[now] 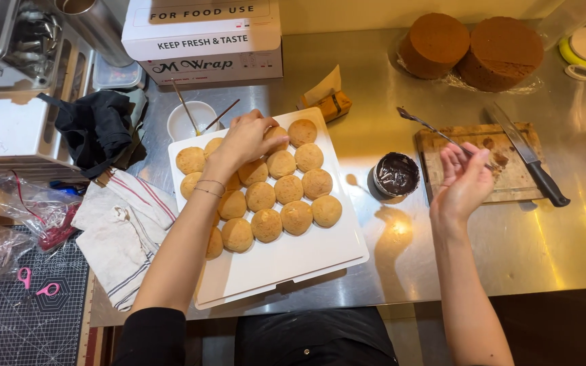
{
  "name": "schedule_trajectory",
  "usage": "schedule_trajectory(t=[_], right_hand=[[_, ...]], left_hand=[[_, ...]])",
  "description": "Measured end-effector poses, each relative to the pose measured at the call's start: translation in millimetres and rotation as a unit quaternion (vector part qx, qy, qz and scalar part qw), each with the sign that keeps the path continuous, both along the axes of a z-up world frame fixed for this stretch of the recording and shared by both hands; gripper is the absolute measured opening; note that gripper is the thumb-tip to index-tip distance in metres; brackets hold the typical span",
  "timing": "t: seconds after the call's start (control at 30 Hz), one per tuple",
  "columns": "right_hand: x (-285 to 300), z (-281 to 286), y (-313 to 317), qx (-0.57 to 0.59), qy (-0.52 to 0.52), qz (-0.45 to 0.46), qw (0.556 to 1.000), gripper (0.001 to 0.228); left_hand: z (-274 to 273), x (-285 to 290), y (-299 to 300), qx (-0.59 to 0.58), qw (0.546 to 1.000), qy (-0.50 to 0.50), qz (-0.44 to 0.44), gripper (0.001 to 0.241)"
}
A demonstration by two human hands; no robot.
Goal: Filling pastries with chocolate and piping cream on top
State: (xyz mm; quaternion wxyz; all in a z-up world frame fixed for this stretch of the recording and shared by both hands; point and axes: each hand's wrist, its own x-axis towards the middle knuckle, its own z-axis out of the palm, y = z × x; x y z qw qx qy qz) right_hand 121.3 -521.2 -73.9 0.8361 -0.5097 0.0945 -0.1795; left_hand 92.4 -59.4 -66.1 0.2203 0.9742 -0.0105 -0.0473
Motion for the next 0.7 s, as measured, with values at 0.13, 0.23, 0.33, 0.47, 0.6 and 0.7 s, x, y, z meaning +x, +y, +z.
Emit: schedule_trajectory(t=[0.13,0.23,0.33,0.47,0.6,0.7], right_hand=[[-6.1,-34.5,-36.0,-0.058,0.003,-0.031,0.998,0.044],[-17.3,-75.6,-63.0,-0.236,-0.031,0.020,0.971,0.041],[-35.8,-96.3,-70.1,-0.415,-0.068,0.115,0.900,0.037],[-37.0,-124.2,-79.5,-0.614,-0.110,0.172,0.762,0.018],[-43.5,-108.0,-65.9,-0.545,-0.076,0.196,0.812,0.028],[-44.9,-107.5,-66.1,-0.401,-0.035,0.171,0.899,0.038]], left_hand=[[-22.9,12.6,8.5,0.031,0.999,-0.001,-0.010,0.051],[-15.2,20.8,-4.9,0.046,0.999,0.007,-0.014,0.063],[2.6,30.8,-34.2,-0.038,0.998,-0.047,-0.035,0.053],[-27.1,62.8,-57.7,0.120,0.992,-0.020,-0.041,0.078],[-63.3,94.3,-64.1,0.214,0.977,-0.011,0.002,0.091],[-98.1,110.1,-59.1,0.195,0.980,-0.016,0.032,0.103]])
